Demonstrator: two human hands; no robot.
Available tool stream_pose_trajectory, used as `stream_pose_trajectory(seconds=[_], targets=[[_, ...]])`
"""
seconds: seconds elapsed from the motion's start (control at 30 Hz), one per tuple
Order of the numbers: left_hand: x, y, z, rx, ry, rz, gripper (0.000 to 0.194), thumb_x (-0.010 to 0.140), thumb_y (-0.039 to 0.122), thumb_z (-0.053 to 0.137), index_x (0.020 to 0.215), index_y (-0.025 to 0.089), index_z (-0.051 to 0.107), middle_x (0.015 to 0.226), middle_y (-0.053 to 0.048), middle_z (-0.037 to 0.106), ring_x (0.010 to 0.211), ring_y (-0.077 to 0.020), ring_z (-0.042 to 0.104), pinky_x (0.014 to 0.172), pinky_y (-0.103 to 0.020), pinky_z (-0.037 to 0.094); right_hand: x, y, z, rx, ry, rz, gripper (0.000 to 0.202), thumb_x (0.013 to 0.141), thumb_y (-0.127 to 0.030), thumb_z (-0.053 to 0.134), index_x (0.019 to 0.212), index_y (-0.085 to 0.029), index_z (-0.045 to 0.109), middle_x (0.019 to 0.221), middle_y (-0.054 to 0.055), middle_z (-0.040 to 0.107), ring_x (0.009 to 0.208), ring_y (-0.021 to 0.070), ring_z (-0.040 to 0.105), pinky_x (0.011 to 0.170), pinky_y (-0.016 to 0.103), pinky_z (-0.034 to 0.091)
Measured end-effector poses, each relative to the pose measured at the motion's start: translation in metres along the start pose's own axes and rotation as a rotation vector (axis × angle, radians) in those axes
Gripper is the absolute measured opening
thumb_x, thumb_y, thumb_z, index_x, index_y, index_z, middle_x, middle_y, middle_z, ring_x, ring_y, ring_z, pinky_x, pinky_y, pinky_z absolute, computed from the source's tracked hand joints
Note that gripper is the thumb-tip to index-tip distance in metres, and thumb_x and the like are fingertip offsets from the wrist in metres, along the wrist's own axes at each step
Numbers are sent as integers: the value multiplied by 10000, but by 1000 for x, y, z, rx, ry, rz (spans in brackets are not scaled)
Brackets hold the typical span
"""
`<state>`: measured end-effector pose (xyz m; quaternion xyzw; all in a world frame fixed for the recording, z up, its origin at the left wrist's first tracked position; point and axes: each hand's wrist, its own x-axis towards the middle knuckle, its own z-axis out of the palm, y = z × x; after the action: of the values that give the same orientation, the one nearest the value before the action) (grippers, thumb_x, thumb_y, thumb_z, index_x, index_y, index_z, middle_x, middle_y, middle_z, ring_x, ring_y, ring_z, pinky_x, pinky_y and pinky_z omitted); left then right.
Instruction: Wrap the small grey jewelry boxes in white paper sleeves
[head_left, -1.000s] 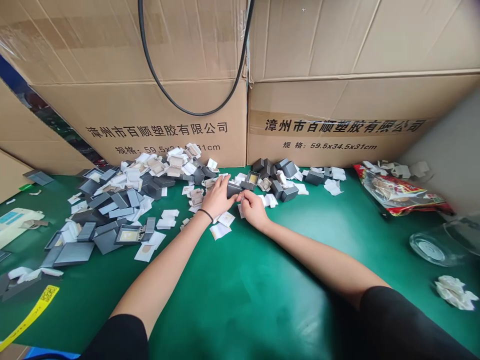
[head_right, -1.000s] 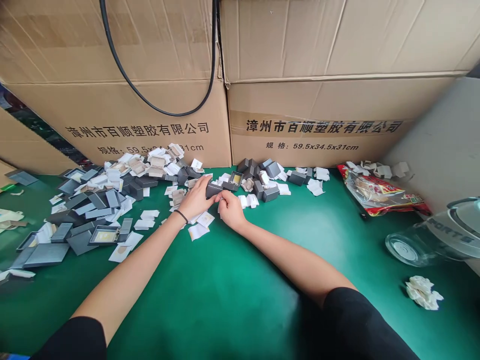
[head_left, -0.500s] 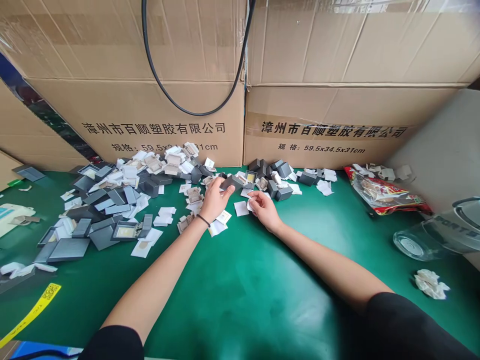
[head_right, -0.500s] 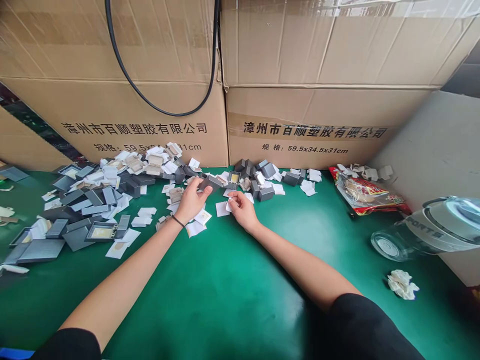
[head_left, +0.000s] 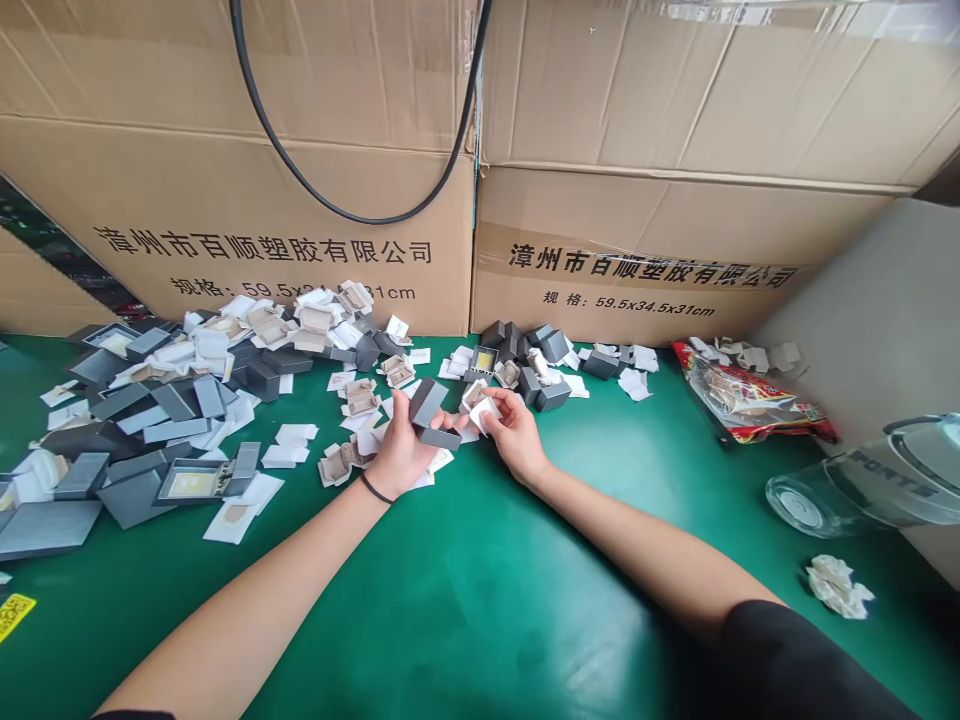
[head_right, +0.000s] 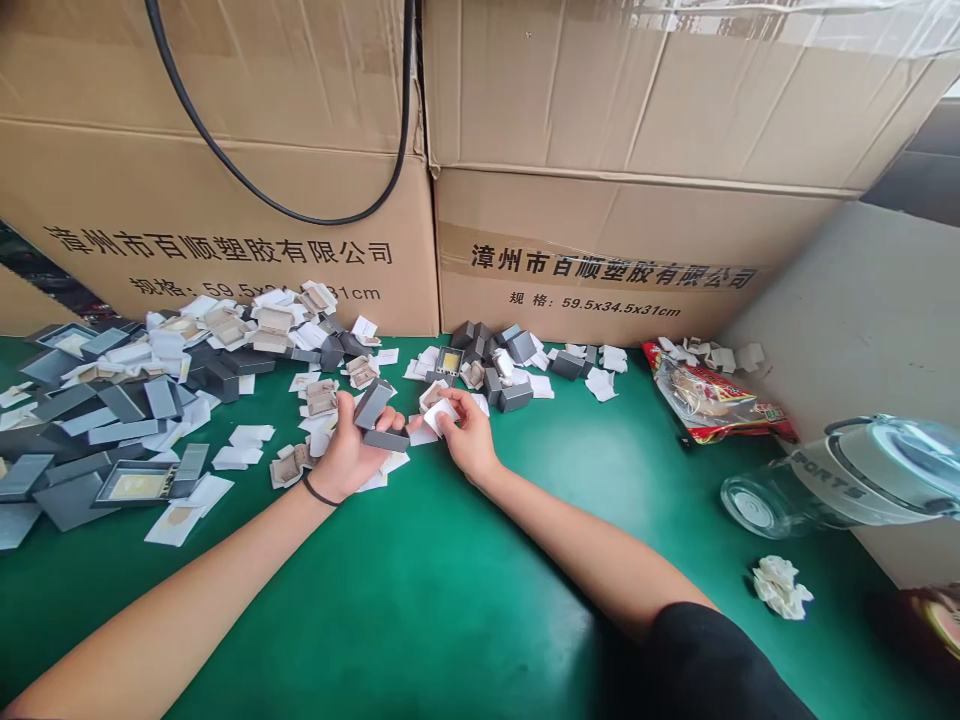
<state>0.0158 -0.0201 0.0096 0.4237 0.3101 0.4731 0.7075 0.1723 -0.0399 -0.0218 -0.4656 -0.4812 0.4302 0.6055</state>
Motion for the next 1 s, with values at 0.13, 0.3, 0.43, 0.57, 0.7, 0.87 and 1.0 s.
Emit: stream_pose_trajectory(seconds=[0.13, 0.3, 0.43, 0.57, 0.7, 0.87, 1.0], targets=[[1, 8, -1, -216, -80, -142, 578, 684, 769, 386, 593, 199, 408, 651, -5, 466, 782, -176, 530, 900, -475, 442, 0, 1, -2, -28, -37, 29, 337, 808, -342, 496, 1107, -185, 496, 934, 75, 659, 793, 186, 622, 709, 348, 527], [0, 11, -6, -298, -142, -167, 347, 687, 497, 622, 689, 183, 476, 762, -14, 516, 788, -151, 549, 889, -446, 466, -4, -4, -1, -4, -21, 13, 288, 824, -402, 473, 1018, -195, 521, 895, 55, 659, 798, 173, 618, 710, 324, 531], [1, 9, -9, -410, -99, -218, 292, 744, 475, 529, 767, 183, 533, 835, -30, 570, 740, -129, 560, 793, -366, 511, -8, -8, -1, -78, 12, -12, 258, 837, -450, 468, 931, -210, 483, 591, -12, 587, 489, 133, 526, 483, 270, 462], [3, 8, -12, -393, 13, -189, 344, 773, 519, 457, 771, 188, 549, 939, -50, 617, 873, -178, 591, 834, -427, 490, -9, -10, -3, -116, 70, -104, 239, 821, -450, 512, 846, -212, 503, 583, -26, 540, 460, 106, 484, 455, 245, 403], [4, 6, -11, -288, -9, -149, 440, 770, 582, 445, 924, 193, 582, 1061, -77, 617, 1072, -253, 543, 857, -469, 471, -15, -14, -2, -268, 31, -205, 214, 823, -422, 523, 805, -214, 570, 692, 14, 579, 542, 122, 514, 516, 272, 440], [8, -3, -11, -196, -62, -129, 443, 821, 543, 441, 1097, 221, 570, 1018, -56, 639, 992, -212, 587, 815, -348, 498, -29, -20, 2, -463, -65, -483, 174, 885, -287, 423, 889, -230, 588, 868, 56, 617, 770, 172, 586, 710, 327, 482], [7, -6, -9, -169, -104, -155, 454, 846, 554, 397, 1092, 216, 574, 1054, -72, 644, 956, -226, 605, 759, -350, 518, -31, -22, 3, -484, -48, -585, 161, 889, -235, 395, 879, -225, 555, 821, 50, 601, 785, 171, 573, 720, 319, 466]])
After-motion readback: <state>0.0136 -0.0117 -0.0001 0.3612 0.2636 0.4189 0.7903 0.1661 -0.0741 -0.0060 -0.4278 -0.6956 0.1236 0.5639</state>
